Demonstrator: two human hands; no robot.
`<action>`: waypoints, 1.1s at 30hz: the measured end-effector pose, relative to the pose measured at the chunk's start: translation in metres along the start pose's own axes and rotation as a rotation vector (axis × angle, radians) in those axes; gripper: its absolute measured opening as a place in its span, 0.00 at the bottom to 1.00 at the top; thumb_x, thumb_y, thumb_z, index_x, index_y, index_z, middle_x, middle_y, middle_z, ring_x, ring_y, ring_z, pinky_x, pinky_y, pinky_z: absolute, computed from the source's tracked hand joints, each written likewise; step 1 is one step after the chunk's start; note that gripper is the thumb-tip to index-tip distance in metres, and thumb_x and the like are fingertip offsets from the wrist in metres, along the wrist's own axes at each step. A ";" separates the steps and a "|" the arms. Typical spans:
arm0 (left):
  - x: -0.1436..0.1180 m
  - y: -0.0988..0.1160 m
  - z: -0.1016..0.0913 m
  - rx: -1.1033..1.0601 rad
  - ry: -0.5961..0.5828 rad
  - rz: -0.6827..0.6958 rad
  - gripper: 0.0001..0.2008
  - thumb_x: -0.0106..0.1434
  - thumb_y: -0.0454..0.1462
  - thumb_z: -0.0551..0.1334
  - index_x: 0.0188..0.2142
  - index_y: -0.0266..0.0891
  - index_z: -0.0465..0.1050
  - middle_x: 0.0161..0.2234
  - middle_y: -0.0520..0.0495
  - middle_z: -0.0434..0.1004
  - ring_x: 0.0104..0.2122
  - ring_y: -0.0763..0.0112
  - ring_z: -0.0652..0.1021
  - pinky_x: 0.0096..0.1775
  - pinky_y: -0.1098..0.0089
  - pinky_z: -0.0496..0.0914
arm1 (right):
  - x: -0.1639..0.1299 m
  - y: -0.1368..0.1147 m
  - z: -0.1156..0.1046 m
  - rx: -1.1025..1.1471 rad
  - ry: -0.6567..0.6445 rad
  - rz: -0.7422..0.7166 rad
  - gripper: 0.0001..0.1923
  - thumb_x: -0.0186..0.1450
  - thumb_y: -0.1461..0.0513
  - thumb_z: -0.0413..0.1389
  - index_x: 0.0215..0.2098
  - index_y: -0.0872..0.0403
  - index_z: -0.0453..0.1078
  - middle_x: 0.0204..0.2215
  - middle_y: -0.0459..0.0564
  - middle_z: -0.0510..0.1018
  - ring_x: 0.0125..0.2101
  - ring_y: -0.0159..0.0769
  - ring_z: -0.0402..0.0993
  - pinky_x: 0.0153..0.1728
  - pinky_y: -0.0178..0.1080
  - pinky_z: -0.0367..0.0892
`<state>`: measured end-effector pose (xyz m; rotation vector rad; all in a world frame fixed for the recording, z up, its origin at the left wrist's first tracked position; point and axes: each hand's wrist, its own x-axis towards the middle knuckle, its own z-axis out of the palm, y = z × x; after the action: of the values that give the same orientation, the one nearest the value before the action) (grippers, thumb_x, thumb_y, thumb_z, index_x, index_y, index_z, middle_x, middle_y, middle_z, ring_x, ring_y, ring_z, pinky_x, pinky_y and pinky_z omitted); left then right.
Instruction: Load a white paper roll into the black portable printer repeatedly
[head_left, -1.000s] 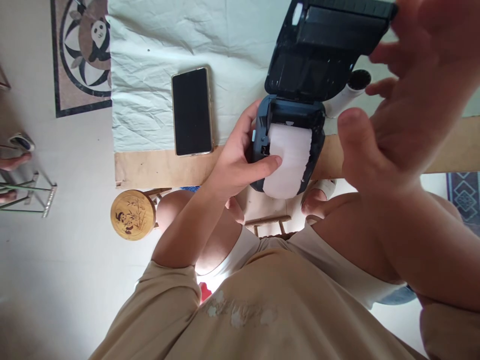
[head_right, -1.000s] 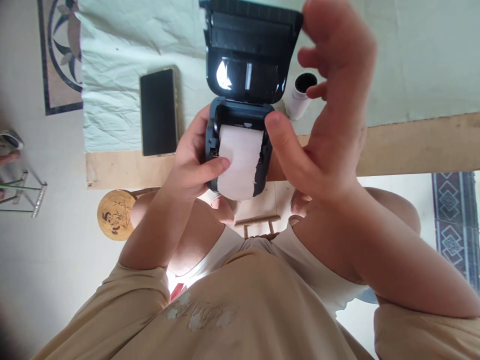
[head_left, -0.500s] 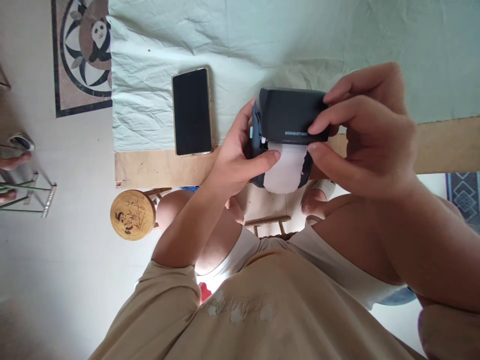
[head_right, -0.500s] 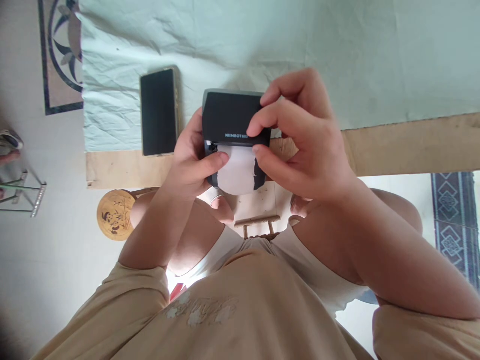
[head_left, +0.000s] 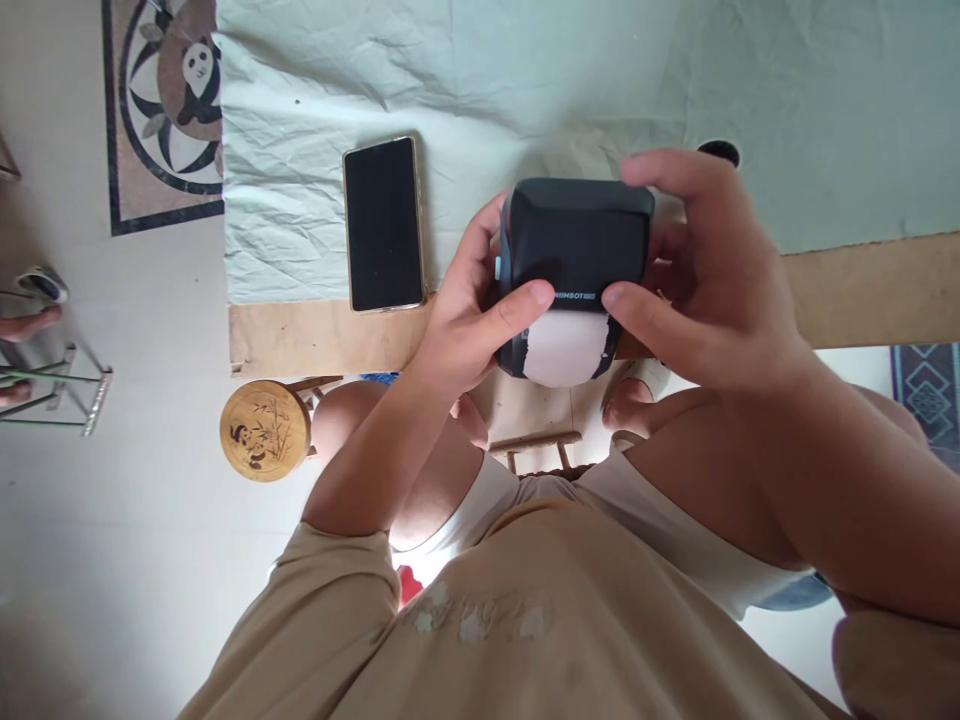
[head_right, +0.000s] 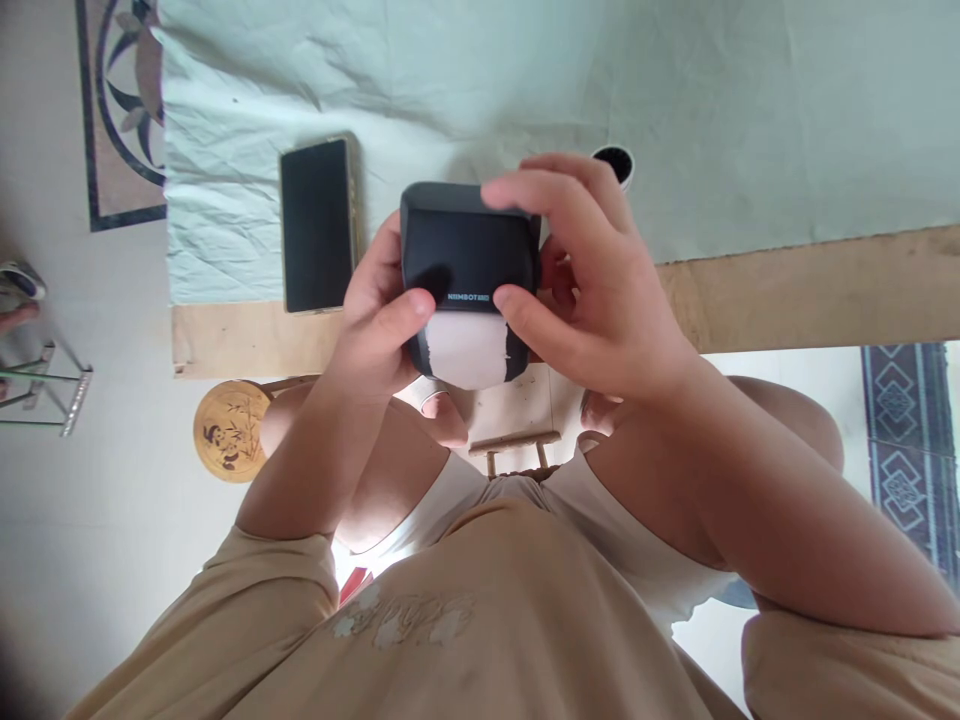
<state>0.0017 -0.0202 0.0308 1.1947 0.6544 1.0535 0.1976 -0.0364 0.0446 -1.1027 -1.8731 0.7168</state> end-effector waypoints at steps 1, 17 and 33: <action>-0.001 0.002 0.003 -0.017 0.019 -0.006 0.23 0.57 0.41 0.64 0.51 0.46 0.62 0.45 0.51 0.70 0.45 0.73 0.74 0.44 0.74 0.70 | 0.000 0.001 0.000 0.061 -0.033 0.055 0.28 0.61 0.59 0.54 0.58 0.48 0.54 0.55 0.51 0.60 0.39 0.27 0.69 0.21 0.27 0.64; -0.003 0.012 0.009 -0.015 0.036 -0.051 0.19 0.58 0.39 0.61 0.49 0.47 0.62 0.44 0.51 0.71 0.46 0.69 0.74 0.43 0.71 0.69 | 0.005 0.004 0.003 0.428 -0.276 0.206 0.33 0.61 0.57 0.53 0.59 0.42 0.40 0.43 0.46 0.62 0.26 0.18 0.64 0.21 0.26 0.67; 0.002 0.014 0.011 -0.210 0.126 -0.112 0.13 0.66 0.40 0.50 0.48 0.43 0.66 0.41 0.49 0.72 0.56 0.60 0.69 0.61 0.57 0.60 | 0.001 0.002 0.005 0.272 -0.072 0.136 0.30 0.62 0.60 0.53 0.59 0.39 0.50 0.60 0.46 0.54 0.24 0.15 0.63 0.19 0.25 0.64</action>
<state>0.0084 -0.0227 0.0472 0.9065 0.6824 1.0807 0.1944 -0.0352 0.0406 -1.0461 -1.7091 1.0673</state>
